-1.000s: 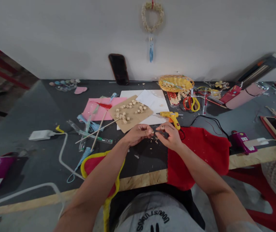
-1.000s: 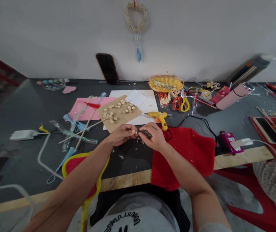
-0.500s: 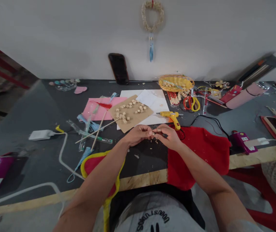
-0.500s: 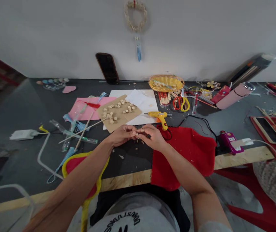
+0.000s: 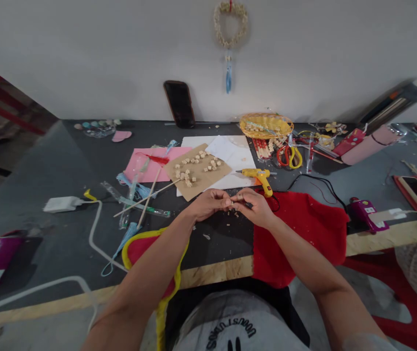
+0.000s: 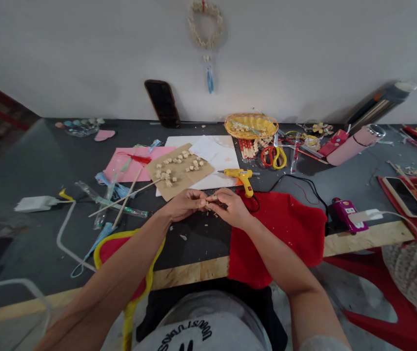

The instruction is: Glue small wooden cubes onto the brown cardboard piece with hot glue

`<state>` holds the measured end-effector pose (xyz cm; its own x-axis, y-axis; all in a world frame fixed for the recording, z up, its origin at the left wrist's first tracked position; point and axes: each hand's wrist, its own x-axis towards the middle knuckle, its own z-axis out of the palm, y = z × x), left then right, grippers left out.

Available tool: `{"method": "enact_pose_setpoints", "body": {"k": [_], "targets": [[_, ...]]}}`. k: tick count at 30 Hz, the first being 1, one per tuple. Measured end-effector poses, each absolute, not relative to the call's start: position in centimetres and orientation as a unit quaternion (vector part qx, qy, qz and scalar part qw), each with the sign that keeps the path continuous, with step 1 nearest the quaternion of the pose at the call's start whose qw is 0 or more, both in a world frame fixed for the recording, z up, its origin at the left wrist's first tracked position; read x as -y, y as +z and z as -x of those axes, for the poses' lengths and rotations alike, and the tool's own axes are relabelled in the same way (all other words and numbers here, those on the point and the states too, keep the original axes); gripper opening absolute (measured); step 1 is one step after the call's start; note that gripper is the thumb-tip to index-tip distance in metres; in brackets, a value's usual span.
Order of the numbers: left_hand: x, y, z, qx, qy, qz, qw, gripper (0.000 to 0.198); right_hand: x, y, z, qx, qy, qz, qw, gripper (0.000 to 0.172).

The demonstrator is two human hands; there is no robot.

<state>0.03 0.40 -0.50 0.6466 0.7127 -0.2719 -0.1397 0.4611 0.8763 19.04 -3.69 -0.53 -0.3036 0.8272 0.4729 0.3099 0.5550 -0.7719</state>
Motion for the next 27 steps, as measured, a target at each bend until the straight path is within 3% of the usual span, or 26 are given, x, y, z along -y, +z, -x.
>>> {"method": "enact_pose_setpoints", "body": {"k": [27], "targets": [[-0.36, -0.83, -0.18, -0.336, 0.295, -0.411, 0.795, 0.035, 3.61, -0.87, -18.95, 0.767, 0.192, 0.391, 0.471, 0.012]]}}
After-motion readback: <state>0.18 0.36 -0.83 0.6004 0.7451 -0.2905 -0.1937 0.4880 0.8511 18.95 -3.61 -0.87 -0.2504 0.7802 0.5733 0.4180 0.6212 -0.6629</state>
